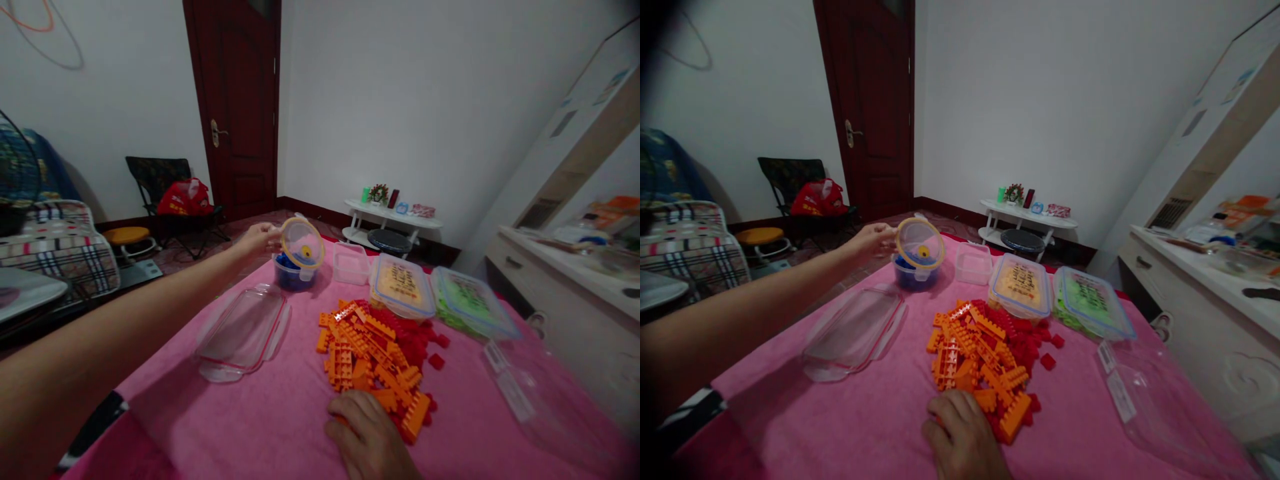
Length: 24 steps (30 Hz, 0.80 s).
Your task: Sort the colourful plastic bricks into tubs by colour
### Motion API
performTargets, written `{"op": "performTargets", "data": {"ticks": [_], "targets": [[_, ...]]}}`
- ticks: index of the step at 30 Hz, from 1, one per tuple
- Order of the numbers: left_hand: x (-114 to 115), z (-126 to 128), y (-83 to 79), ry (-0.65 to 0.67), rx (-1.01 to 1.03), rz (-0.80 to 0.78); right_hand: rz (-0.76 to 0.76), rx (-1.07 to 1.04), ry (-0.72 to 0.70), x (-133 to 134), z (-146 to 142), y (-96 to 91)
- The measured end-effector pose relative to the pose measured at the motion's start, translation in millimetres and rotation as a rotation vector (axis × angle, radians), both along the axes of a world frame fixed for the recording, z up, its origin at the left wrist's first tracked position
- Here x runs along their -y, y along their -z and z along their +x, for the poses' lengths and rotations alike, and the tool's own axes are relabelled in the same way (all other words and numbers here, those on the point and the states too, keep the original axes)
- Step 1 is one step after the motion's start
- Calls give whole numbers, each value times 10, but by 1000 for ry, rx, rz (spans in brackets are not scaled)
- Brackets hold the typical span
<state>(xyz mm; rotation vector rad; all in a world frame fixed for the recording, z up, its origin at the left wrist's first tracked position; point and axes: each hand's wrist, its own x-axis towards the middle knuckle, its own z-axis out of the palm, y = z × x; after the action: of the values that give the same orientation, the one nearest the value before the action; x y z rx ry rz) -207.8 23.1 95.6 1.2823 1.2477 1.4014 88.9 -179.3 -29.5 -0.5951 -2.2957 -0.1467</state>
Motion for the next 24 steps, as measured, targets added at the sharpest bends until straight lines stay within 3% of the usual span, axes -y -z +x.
{"op": "performTargets", "data": {"ticks": [3, 6, 8, 10, 13, 15, 17, 20, 24], "targets": [[254, 51, -197, -120, -137, 291, -39, 21, 1, 18, 16, -12], [682, -94, -338, -267, -491, 537, -77, 38, -3, 36, 28, -18], [1013, -274, -308, -303, -826, 657, -90, 40, -5, 40, 32, -14], [1333, -456, -128, -241, -1140, 749, -112, 45, -6, 39, 33, 0], [1734, -616, 350, 67, -1405, 738, -150, 49, -8, 34, 33, 23], [1932, -629, 671, 214, -1418, 659, -161, 47, -11, 34, 37, 31], [2076, -606, 886, 306, -1373, 560, -166, 48, -9, 39, 43, 28], [2178, -594, 958, 282, -1312, 476, -168, 59, -9, 52, 47, 18], [1981, -579, 746, 201, -1260, 376, -150, 63, 1, 52, 38, 3]]}}
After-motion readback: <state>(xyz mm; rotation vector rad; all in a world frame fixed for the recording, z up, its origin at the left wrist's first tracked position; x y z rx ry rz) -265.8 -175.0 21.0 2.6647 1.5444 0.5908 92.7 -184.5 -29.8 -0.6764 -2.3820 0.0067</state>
